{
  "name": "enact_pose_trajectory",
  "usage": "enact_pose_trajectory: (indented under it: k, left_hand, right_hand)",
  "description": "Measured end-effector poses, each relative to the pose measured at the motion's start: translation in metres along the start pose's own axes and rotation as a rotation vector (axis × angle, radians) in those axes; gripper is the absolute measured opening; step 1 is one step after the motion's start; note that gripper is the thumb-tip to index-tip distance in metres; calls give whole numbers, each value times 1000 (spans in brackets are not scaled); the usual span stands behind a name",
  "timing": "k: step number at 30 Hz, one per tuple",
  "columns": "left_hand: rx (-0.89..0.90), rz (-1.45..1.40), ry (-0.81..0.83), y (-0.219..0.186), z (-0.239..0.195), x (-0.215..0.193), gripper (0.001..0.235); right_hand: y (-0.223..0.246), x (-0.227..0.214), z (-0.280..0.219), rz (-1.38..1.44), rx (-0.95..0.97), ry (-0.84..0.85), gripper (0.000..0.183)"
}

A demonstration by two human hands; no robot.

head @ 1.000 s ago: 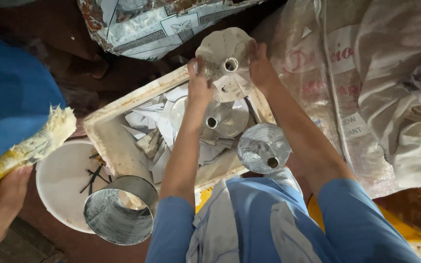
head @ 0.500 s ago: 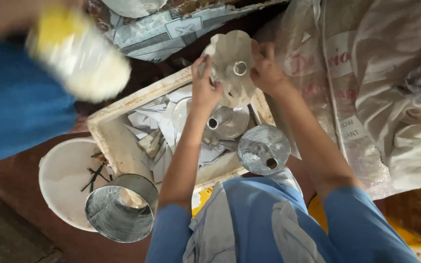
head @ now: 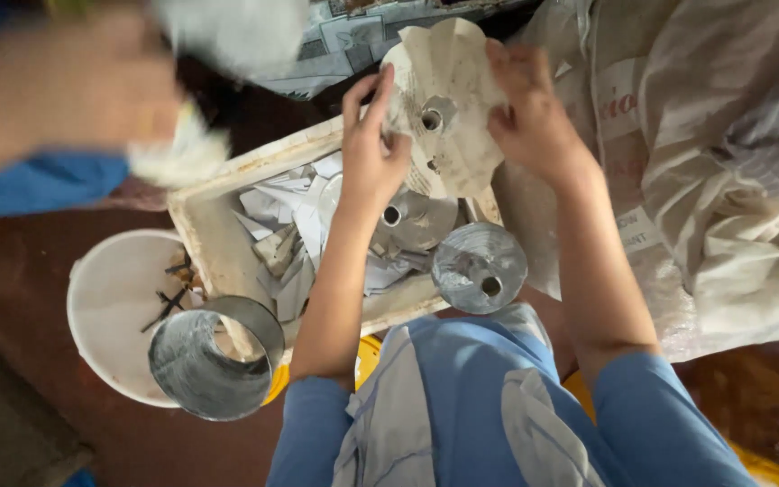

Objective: Cutting and shaping paper liners for baking using scissors

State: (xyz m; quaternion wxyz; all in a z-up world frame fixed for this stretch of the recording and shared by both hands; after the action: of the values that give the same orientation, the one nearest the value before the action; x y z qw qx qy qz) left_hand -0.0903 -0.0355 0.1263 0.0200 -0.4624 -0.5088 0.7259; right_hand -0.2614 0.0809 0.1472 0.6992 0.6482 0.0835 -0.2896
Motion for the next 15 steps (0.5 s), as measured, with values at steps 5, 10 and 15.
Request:
enact_pose_trajectory:
  k: [5,10,15]
  left_hand:
    - [-31,-78,-52,-19,-81,-58,59]
    - [-176,-129,-230,13,-189,-41,68]
    - [-255,-106,-364,28,-276,5,73]
  right_hand:
    - [59,-28,-28,78,9,50,67]
    - [64,24,-60,142,40,311,66]
    - [47,74,-105,37,-177,459,65]
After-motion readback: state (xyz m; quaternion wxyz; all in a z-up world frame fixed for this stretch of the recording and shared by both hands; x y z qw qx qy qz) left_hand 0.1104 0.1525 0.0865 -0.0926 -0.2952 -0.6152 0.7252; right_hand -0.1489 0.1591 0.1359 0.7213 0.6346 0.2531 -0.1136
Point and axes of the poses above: each hand's wrist, its own z-axis towards the middle knuckle, its own x-axis out of the palm, y = z × x, the point moved 9 cm from there along z, towards the middle knuckle, and after that the axes turned 13 degrees about z, right-handed, at the moved point
